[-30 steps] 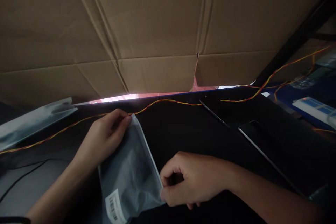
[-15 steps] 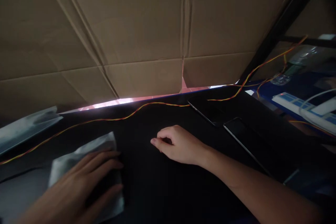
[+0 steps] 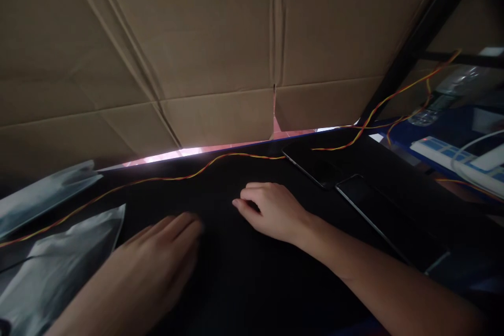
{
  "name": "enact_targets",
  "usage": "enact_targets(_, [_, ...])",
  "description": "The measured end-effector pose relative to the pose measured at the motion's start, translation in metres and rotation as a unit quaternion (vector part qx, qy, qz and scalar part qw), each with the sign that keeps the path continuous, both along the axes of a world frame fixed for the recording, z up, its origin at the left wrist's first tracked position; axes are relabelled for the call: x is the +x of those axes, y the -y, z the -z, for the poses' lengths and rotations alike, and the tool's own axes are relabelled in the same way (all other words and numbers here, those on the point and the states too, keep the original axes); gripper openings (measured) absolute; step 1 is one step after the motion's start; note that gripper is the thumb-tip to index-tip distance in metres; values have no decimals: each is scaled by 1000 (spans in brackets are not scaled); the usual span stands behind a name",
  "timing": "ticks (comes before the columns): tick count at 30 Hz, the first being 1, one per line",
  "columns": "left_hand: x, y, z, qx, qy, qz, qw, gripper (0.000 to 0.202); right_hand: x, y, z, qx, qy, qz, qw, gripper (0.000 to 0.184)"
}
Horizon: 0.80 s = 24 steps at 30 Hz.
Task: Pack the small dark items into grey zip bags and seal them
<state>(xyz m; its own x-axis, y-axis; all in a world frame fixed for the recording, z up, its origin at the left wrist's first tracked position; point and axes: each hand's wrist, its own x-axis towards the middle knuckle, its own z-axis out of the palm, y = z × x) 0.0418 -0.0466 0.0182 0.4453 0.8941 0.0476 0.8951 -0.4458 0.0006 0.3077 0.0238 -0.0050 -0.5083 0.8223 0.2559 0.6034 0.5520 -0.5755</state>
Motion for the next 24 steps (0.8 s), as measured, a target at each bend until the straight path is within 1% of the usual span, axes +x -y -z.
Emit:
enact_targets(1, [19, -10, -3, 8, -8, 31, 999, 40, 0, 0, -1, 9, 1, -1, 1000, 30])
enact_targets(2, [34, -20, -3, 47, 4, 44, 998, 40, 0, 0, -2, 20, 2, -3, 1000, 24])
enact_targets(3, [44, -30, 0, 75, 13, 57, 995, 40, 0, 1, -3, 34, 2, -4, 999, 18])
enact_targets(4, [49, -39, 6, 91, 20, 64, 994, 43, 0, 1, -3, 47, 2, -5, 999, 18])
enact_targets(6, [47, -52, 23, 94, 36, 69, 993, 59, -1, 2, -1, 72, 13, -3, 997, 27])
enact_targets(8, [38, -57, 42, 70, 47, 58, 995, 74, -1, 3, 5, 70, 48, -9, 996, 46])
enact_targets(10, [30, -56, 56, 43, 48, 43, 997, 77, -2, 3, 13, 38, 98, -25, 994, 65])
enact_targets(12, [26, -54, 62, 24, 42, 41, 998, 78, -2, 3, 20, 0, 136, -40, 990, 73])
enact_targets(15, [24, -53, 62, 12, 41, 55, 998, 87, -3, 1, 23, -14, 155, -50, 987, 73])
enact_targets(17, [24, -54, 61, 9, 42, 65, 997, 92, -3, -2, 22, -2, 154, -56, 986, 71])
enact_targets(19, [23, -54, 60, 7, 45, 66, 997, 93, -2, -5, 19, 2, 149, -61, 987, 71])
enact_targets(22, [19, -56, 57, -2, 54, 68, 996, 91, 4, -10, 16, -35, 146, -74, 986, 84])
enact_targets(24, [15, -58, 53, -13, 59, 82, 995, 93, 8, -12, 15, -58, 142, -91, 984, 92])
